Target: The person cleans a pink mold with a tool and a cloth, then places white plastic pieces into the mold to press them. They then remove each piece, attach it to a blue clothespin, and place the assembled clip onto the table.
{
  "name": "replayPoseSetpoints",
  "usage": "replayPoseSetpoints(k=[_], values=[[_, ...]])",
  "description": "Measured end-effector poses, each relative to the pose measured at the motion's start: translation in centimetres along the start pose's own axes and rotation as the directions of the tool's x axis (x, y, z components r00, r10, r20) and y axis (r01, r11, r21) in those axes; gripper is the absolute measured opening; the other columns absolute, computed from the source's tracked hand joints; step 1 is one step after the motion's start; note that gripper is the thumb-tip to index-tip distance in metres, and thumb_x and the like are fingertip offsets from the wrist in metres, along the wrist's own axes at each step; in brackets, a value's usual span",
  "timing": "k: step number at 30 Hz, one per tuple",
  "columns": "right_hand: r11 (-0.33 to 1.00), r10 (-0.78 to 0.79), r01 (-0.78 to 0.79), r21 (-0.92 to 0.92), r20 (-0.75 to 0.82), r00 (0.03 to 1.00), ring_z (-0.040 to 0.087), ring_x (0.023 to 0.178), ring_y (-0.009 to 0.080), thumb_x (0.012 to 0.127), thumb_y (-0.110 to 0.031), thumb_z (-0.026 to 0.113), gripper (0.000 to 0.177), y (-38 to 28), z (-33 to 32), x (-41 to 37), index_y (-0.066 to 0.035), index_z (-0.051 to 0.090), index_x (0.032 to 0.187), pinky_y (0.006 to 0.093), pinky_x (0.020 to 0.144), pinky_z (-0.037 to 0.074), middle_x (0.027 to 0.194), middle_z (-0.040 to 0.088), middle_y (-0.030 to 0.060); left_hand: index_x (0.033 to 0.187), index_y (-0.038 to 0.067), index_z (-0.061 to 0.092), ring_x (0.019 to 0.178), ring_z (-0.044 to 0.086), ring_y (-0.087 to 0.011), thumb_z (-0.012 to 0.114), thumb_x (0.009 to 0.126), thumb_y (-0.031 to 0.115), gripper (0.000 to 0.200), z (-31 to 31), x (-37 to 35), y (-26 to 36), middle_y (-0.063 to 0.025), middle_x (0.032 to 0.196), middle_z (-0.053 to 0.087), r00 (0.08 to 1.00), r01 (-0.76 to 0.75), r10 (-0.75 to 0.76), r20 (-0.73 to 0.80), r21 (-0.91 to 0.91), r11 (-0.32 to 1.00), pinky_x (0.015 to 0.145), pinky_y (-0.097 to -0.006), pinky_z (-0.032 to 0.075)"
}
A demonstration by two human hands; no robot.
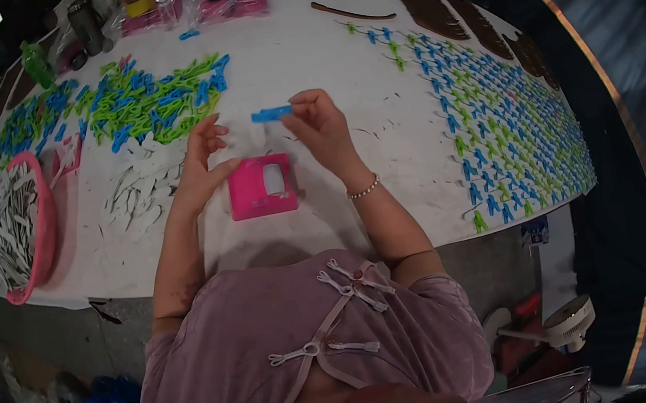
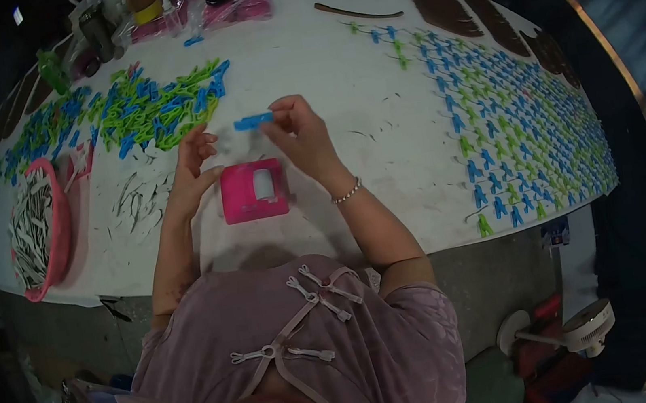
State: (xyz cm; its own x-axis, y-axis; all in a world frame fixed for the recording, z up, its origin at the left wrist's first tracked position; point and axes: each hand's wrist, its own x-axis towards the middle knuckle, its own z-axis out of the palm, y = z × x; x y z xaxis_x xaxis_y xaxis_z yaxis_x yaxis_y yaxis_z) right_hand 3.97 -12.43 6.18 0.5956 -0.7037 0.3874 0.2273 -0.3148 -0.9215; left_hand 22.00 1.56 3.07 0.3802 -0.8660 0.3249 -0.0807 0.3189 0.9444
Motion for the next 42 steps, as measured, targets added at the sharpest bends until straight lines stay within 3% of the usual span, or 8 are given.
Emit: replayPoseSetpoints(k=[4,6,9,18,33,36,39,42], values=[[0.985,0.125,-0.144,-0.097,-0.182,0.975,0.052,0.071,0.0064,0.092,-0.017,0.058,0.016,4.9,-7.3,5.2,-0.003,0.057,0.100,0.0208,0.065,0.047,0.084,0.055,-0.0003,0.128,0.006,0.043,0.083,0.045,-0.0064,0.063,0.082,0.005,0.050,-1.2,0.9,-2.5,0.0002,0.101,0.050,0.970,0.122,-0.130,-0.206,-0.051,0.991,0.077,-0.0205,0.039],[0.897,0.427,-0.438,0.063,-0.383,0.819,0.049,0.063,0.0089,0.094,-0.023,0.053,0.020,6.7,-10.2,6.8,-0.004,0.057,0.095,0.0261,0.061,0.050,0.077,0.054,0.0012,0.125,0.006,0.046,0.080,0.045,-0.0055,0.062,0.085,0.007,0.043,-1.8,1.1,-5.6,0.0010,0.098,0.051,0.959,0.129,-0.126,-0.253,-0.006,0.992,0.074,-0.0195,0.039],[0.804,0.591,-0.437,0.403,-0.452,0.668,0.048,0.058,0.0114,0.094,-0.020,0.049,0.019,11.0,-13.8,9.3,-0.004,0.056,0.088,0.0322,0.058,0.053,0.072,0.053,0.0030,0.118,0.005,0.052,0.077,0.045,-0.0047,0.060,0.089,0.010,0.031,-1.6,1.2,-7.0,0.0024,0.092,0.052,0.943,0.106,-0.080,-0.324,0.065,0.992,0.071,-0.0185,0.038],[0.741,0.665,-0.280,0.610,-0.611,0.429,0.052,0.058,0.0182,0.090,-0.007,0.050,0.012,14.3,-18.4,15.6,-0.001,0.052,0.079,0.0335,0.054,0.056,0.069,0.052,0.0085,0.111,0.004,0.055,0.081,0.047,-0.0042,0.058,0.091,0.009,0.021,-1.6,1.1,-7.0,0.0022,0.090,0.053,0.932,0.095,-0.049,-0.360,0.112,0.989,0.072,-0.0183,0.038],[0.764,0.642,-0.204,0.612,-0.692,0.329,0.056,0.051,0.0224,0.089,-0.010,0.050,0.018,15.6,-20.0,18.1,0.006,0.050,0.080,0.0352,0.046,0.054,0.068,0.057,0.0156,0.108,0.004,0.056,0.077,0.046,-0.0037,0.057,0.091,0.008,0.017,-1.3,1.1,-7.0,0.0036,0.087,0.053,0.923,0.118,-0.085,-0.377,0.067,0.991,0.069,-0.0179,0.037],[0.895,0.444,-0.224,0.385,-0.730,0.519,0.056,0.045,0.0232,0.090,-0.020,0.054,0.030,17.2,-19.2,17.0,0.005,0.052,0.074,0.0337,0.045,0.052,0.064,0.058,0.0179,0.104,0.004,0.058,0.071,0.045,-0.0035,0.059,0.090,0.009,0.015,-1.5,1.1,-7.8,0.0046,0.081,0.053,0.912,0.106,-0.031,-0.410,0.162,0.981,0.062,-0.0185,0.037],[0.882,-0.005,-0.300,-0.364,-0.644,0.765,0.061,0.078,0.0226,0.087,-0.019,0.058,0.021,21.6,-17.8,14.5,0.002,0.064,0.089,0.0338,0.070,0.048,0.084,0.065,0.0122,0.101,0.003,0.059,0.068,0.047,-0.0042,0.060,0.089,0.011,0.015,-1.1,1.0,-6.4,0.0024,0.077,0.054,0.912,0.128,-0.021,-0.410,0.235,0.964,0.060,-0.0208,0.040],[0.867,0.131,-0.291,-0.405,-0.378,0.917,0.061,0.088,0.0216,0.086,-0.018,0.061,0.029,15.0,-11.9,9.6,0.003,0.062,0.105,0.0308,0.080,0.048,0.100,0.065,0.0137,0.100,0.004,0.061,0.073,0.054,-0.0080,0.061,0.088,0.011,0.014,-0.7,0.6,-6.4,-0.0015,0.083,0.059,0.888,-0.012,0.129,-0.441,0.259,0.966,0.063,-0.0240,0.044]])
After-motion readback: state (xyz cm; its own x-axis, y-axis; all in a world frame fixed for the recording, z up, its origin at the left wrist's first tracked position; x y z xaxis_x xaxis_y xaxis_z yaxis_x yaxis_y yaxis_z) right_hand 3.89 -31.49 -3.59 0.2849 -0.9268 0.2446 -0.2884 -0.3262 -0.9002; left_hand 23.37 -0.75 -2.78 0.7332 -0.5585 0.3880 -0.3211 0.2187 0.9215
